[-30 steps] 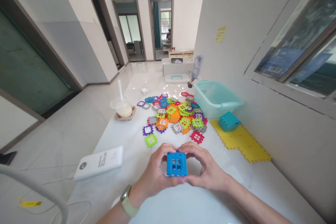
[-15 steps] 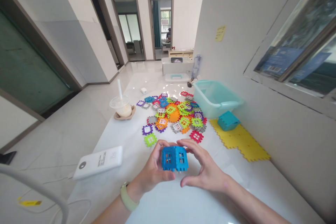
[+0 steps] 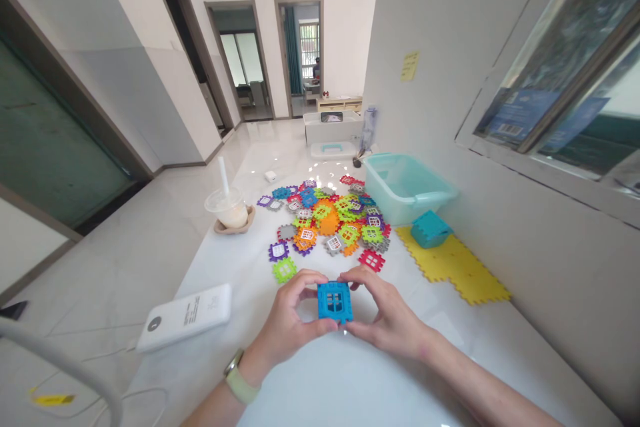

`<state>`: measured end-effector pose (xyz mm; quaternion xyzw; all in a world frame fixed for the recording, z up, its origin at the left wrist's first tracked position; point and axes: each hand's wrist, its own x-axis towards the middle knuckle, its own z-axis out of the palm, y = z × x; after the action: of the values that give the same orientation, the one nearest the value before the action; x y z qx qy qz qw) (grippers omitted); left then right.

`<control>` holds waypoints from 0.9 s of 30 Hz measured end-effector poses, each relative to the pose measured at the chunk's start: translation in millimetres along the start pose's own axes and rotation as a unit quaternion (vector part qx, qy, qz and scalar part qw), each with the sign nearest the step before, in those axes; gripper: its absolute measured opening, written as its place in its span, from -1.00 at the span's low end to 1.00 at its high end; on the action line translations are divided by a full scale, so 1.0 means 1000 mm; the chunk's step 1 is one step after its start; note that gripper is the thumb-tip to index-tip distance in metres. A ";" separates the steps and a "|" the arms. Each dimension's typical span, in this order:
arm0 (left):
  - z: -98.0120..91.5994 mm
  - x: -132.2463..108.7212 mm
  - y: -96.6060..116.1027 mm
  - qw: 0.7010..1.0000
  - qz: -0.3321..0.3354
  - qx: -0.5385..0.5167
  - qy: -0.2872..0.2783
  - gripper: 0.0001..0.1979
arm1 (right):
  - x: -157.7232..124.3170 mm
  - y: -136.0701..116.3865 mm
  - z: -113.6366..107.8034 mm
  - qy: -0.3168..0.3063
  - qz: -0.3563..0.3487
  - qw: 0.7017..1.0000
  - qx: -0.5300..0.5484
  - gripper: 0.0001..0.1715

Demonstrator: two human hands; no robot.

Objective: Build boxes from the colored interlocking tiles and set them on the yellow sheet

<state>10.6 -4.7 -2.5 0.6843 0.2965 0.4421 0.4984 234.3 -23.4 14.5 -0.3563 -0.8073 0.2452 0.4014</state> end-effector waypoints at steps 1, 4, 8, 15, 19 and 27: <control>0.001 0.000 0.000 1.000 -0.005 -0.007 -0.003 -0.49 | 0.000 -0.001 0.000 0.003 0.003 1.000 0.002 -0.37; 0.002 0.000 0.000 0.999 -0.014 -0.027 -0.010 -0.49 | -0.001 -0.003 0.000 0.013 -0.013 1.000 0.009 -0.43; 0.003 0.002 -0.005 0.991 -0.051 -0.122 0.004 -0.47 | 0.000 -0.001 0.003 0.025 0.002 0.999 0.027 -0.27; 0.006 0.000 -0.006 0.967 -0.064 -0.248 0.000 -0.42 | 0.005 0.000 0.004 0.011 0.056 0.995 0.087 -0.36; 0.009 -0.003 -0.004 0.966 -0.077 -0.246 -0.024 -0.32 | 0.006 -0.003 0.002 0.011 0.056 0.995 0.078 -0.41; 0.009 -0.003 -0.004 0.982 -0.068 -0.177 -0.001 -0.40 | 0.006 -0.008 0.002 -0.001 0.054 0.996 0.066 -0.43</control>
<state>17.3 -9.4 -8.0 0.5642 0.2585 0.4520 0.6407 227.3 -23.4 21.7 -0.3723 -0.7694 0.3195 0.4091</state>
